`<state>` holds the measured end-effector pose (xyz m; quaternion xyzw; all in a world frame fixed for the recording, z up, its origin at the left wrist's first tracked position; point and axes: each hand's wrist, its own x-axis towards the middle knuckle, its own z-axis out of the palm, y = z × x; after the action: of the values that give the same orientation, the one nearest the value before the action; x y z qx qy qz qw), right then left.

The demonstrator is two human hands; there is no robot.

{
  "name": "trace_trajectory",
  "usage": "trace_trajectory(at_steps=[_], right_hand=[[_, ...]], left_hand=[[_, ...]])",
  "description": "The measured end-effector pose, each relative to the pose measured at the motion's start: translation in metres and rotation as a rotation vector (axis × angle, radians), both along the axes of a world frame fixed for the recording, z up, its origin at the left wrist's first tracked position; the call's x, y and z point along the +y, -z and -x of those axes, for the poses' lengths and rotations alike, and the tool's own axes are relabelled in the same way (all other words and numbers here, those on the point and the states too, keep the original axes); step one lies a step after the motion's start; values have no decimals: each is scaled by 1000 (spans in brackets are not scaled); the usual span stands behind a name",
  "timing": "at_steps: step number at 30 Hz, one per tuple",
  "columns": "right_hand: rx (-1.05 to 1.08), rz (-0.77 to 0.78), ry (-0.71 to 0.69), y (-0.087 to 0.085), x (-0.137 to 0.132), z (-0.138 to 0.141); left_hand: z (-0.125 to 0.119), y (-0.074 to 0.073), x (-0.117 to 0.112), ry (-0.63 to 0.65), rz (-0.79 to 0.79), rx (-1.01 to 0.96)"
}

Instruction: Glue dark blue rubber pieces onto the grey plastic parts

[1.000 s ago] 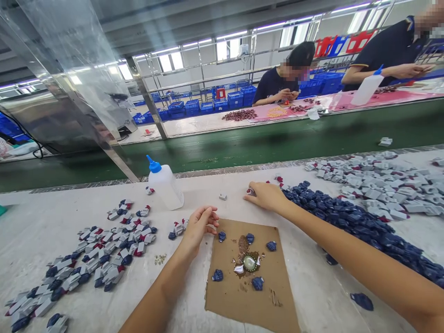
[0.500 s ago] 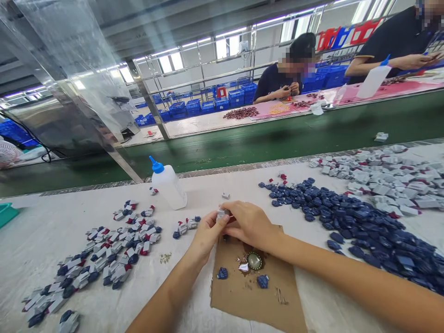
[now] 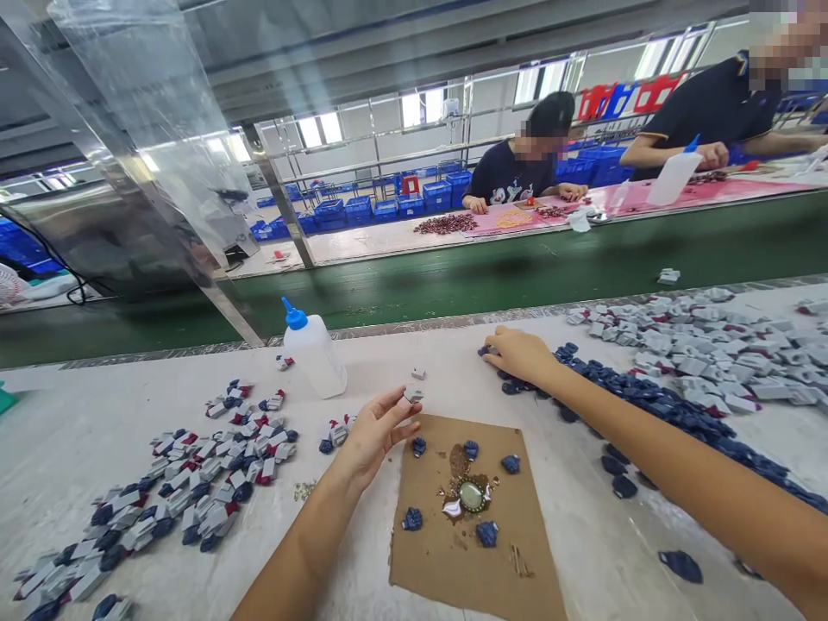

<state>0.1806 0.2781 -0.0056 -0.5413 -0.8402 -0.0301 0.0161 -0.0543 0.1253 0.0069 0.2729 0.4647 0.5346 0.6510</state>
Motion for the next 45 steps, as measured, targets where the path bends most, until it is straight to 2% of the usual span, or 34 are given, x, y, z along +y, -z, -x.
trace_trajectory(at_steps=[8, 13, 17, 21, 24, 28, 30, 32, 37, 39, 42, 45], right_hand=[[-153, 89, -47, 4, 12, 20], [-124, 108, -45, 11, 16, 29], [-51, 134, -83, 6, 10, 29], [107, 157, -177, -7, -18, 25], [242, 193, -259, -16, -58, 17], [412, 365, -344, -24, -116, 9], [442, 424, -404, -25, -137, 9], [413, 414, -479, -22, -151, 11], [278, 301, -603, -3, -163, 21], [276, 297, -628, -2, -162, 23], [363, 356, -622, -15, -155, 24], [586, 330, -452, -38, -143, 26]], left_hand=[[6, 0, 2, 69, -27, 100], [7, -5, -1, 149, -18, 94], [8, -10, -1, 126, -26, 46], [10, -10, 2, 77, -11, -36], [9, -6, 3, -8, -14, -27], [6, 2, 5, -107, -11, 14], [3, 4, 5, -121, -10, 24], [1, 6, 5, -127, -16, 45], [1, 6, 3, -153, -35, 124], [1, 5, 2, -144, -45, 129], [1, 3, 1, -122, -54, 110], [-1, 0, 0, -91, -53, 83]])
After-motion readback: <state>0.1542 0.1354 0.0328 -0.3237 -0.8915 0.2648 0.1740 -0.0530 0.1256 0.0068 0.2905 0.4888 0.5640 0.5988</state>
